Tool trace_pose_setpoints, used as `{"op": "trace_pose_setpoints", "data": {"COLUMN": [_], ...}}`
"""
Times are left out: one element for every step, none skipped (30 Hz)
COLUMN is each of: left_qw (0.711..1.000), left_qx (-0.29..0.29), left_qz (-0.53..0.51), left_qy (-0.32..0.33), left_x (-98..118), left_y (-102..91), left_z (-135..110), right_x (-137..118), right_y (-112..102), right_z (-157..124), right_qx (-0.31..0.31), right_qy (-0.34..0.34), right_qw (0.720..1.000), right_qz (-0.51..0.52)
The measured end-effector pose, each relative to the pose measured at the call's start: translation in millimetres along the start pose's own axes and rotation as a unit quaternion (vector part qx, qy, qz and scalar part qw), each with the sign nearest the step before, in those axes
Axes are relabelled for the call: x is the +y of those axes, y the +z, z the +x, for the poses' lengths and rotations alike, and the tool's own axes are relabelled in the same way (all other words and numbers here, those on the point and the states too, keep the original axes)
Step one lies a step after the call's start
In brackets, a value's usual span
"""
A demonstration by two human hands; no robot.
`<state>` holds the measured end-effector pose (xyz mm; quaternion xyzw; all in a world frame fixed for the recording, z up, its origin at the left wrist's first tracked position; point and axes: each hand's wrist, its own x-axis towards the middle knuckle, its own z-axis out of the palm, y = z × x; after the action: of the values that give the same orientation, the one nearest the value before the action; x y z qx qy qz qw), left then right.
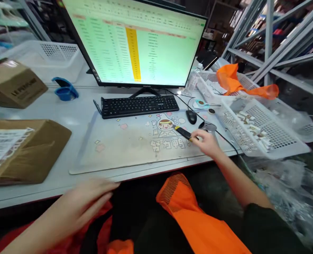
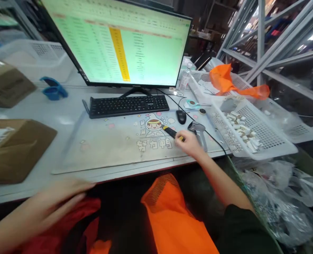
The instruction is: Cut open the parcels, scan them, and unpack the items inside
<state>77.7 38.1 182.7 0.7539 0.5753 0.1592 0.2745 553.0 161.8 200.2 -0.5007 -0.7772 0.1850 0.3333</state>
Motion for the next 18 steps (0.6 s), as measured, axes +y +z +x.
{"op": "trace_pose_setpoints", "data": {"left_qw": [0.998,0.994,0.991,0.988,0.984,0.983,0.983,0.983,0.983,0.984,0.985,0.986,0.987,0.988,0.989,0.99,0.991,0.991], "left_qx": [-0.023,-0.032,-0.028,-0.018,-0.014,-0.009,-0.006,-0.004,-0.002,-0.001,0.0,0.002,0.002,0.003,0.006,0.011,0.019,0.028], "left_qz": [0.002,0.013,0.031,0.057,0.083,0.094,0.099,0.096,0.087,0.078,0.069,0.058,0.049,0.04,0.029,0.02,0.011,0.005], "left_qy": [0.062,0.105,0.129,0.146,0.155,0.156,0.157,0.158,0.159,0.161,0.161,0.159,0.155,0.151,0.146,0.141,0.135,0.13], "left_x": [14,27,38,46,51,54,55,55,54,53,51,48,44,40,35,31,26,22], "left_y": [-4.5,-7.1,-7.8,-7.0,-4.9,-1.6,2.7,7.6,12.9,18.0,22.5,26.0,28.3,29.1,28.8,27.4,25.3,23.0], "left_z": [32,66,101,134,164,189,208,221,228,232,232,230,227,224,222,221,221,221], "right_x": [24,47,69,90,108,125,139,150,158,162,162,159,153,146,139,133,128,124], "right_y": [-6,-8,-7,-7,-6,-6,-8,-10,-12,-13,-11,-7,-1,8,17,27,35,41], "right_z": [12,21,25,26,25,23,21,22,26,33,44,58,74,90,106,120,132,140], "right_qx": [0.033,0.053,0.062,0.065,0.069,0.074,0.081,0.089,0.093,0.09,0.081,0.07,0.059,0.05,0.043,0.039,0.037,0.037], "right_qy": [0.04,0.069,0.083,0.085,0.082,0.081,0.087,0.096,0.105,0.108,0.106,0.102,0.101,0.106,0.117,0.132,0.145,0.152], "right_qw": [0.998,0.993,0.988,0.986,0.984,0.981,0.978,0.973,0.969,0.966,0.964,0.963,0.961,0.959,0.956,0.953,0.949,0.947], "right_qz": [-0.046,-0.083,-0.111,-0.13,-0.145,-0.159,-0.173,-0.189,-0.204,-0.218,-0.231,-0.241,-0.249,-0.257,-0.264,-0.271,-0.277,-0.281]}}
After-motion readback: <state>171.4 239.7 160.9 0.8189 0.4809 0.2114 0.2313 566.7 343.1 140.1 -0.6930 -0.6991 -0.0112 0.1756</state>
